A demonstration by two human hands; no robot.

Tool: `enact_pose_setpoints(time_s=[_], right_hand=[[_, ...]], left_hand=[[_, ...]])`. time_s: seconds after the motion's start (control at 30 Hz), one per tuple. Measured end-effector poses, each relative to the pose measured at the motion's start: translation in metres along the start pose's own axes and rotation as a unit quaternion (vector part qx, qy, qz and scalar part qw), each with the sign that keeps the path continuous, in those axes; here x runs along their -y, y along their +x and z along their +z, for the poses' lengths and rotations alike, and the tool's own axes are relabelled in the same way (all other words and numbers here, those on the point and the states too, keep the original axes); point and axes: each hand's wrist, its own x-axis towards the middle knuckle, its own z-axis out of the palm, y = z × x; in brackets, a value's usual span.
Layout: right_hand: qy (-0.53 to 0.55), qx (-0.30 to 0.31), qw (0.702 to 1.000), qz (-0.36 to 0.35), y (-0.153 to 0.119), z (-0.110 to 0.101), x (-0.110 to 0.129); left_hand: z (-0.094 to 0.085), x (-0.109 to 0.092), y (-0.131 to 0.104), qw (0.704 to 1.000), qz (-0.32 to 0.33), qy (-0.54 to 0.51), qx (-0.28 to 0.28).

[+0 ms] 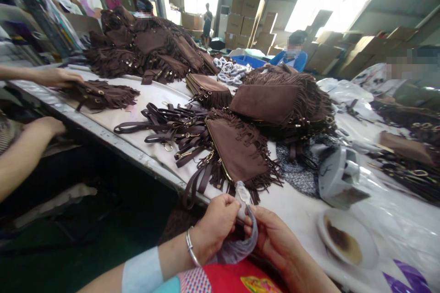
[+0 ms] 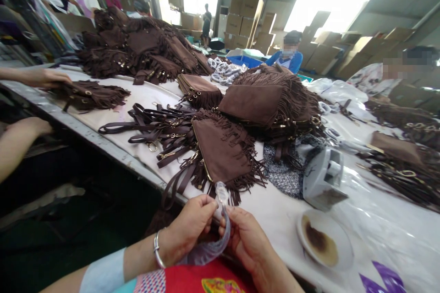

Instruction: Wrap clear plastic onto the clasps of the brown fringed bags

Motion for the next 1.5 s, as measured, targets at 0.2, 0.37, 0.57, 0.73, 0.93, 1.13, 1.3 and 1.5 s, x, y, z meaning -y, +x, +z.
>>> enact_pose_setpoints(time_s=[0.2,0.37,0.57,0.73,0.93,1.13,1.3,1.5], right_hand=[[-0.015,-0.058,0.997,-0.044,0.006,0.004,-0.008],[-0.152,-0.123,0.979,-0.061,0.001,0.009,-0.002],[-0.492,-0.196,0.826,-0.196,0.001,0.013,0.009],[-0.64,-0.207,0.686,-0.278,0.0,0.018,0.007],[-0.658,-0.191,0.654,-0.322,-0.003,0.02,0.005],[-0.506,-0.192,0.806,-0.24,-0.002,0.017,0.004],[-0.47,-0.13,0.843,-0.228,-0.011,0.016,0.001],[-0.564,-0.117,0.764,-0.291,-0.018,0.012,-0.008]], left_hand=[[0.004,0.004,-0.003,0.992,0.119,0.012,0.041],[-0.003,0.002,0.003,0.98,0.152,0.126,-0.023],[-0.002,-0.016,0.003,0.951,0.189,0.236,-0.057],[0.001,-0.014,0.0,0.921,0.254,0.29,-0.055],[-0.001,-0.013,-0.01,0.839,0.387,0.38,-0.045],[-0.012,-0.013,-0.004,0.932,0.26,0.251,-0.005],[-0.006,-0.01,-0.003,0.994,0.006,0.093,0.055],[0.016,-0.012,-0.001,0.998,0.008,0.025,0.052]])
